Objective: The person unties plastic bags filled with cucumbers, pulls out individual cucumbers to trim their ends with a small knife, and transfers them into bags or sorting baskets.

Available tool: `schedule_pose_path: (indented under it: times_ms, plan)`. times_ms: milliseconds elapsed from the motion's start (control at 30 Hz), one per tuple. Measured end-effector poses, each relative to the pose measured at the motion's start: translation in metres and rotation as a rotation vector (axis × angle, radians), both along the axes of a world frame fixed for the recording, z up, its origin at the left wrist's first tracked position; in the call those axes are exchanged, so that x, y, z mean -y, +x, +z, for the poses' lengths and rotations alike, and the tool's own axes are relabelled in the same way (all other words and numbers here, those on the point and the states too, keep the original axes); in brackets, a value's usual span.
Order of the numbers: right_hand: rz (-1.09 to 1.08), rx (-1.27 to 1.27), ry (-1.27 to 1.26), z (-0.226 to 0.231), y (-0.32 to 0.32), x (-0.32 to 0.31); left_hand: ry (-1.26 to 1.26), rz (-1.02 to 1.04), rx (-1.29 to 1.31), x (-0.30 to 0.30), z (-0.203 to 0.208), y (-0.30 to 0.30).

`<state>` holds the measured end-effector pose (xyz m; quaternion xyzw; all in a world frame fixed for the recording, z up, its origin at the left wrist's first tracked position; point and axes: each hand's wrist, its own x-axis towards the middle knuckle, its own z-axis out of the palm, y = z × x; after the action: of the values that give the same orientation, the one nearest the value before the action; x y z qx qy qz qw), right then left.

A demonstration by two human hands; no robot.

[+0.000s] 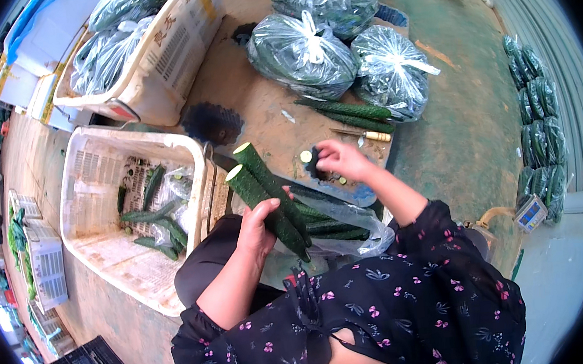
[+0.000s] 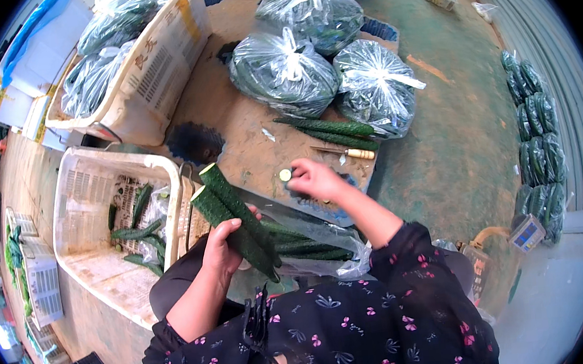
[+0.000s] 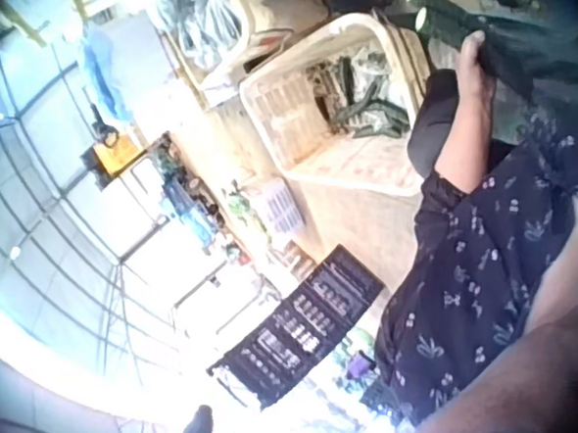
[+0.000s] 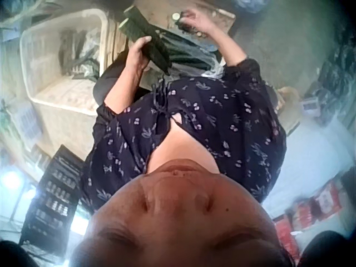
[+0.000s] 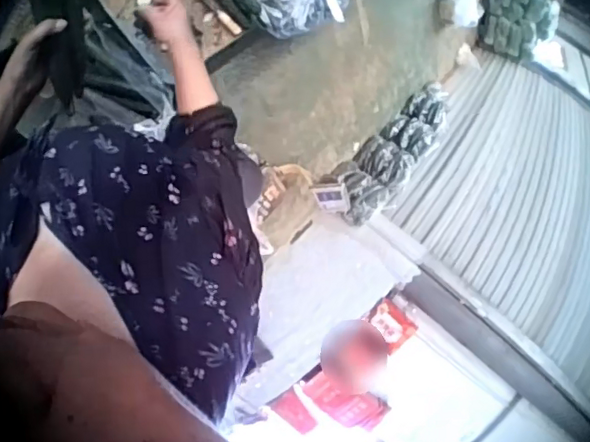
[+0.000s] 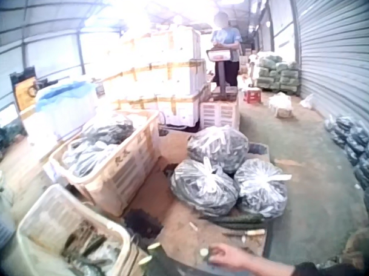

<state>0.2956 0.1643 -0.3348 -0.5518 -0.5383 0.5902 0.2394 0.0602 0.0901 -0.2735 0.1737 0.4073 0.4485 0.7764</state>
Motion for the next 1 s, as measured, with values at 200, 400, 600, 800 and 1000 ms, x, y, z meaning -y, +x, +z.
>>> schedule_pose_path:
  times_ms: [200,400,600,800,1000]
  plan:
    - [0.207,-0.147,0.212,0.057,-0.086,0.077,0.126,0.066,-0.036,0.002,0.0,0.005]
    - [0.039,-0.566,-0.082,0.041,-0.069,0.072,0.19,-0.024,-0.056,0.006,0.009,0.009]
    - [-0.059,-0.434,0.041,0.059,-0.015,0.072,-0.018,-0.052,-0.141,-0.005,0.014,-0.017]
    - [0.461,0.105,0.116,0.015,0.003,0.1,-0.017,-0.064,-0.085,-0.003,0.018,-0.022]
    - [0.614,0.48,-0.113,-0.073,-0.021,0.135,0.001,-0.079,-0.08,-0.003,0.015,-0.02]
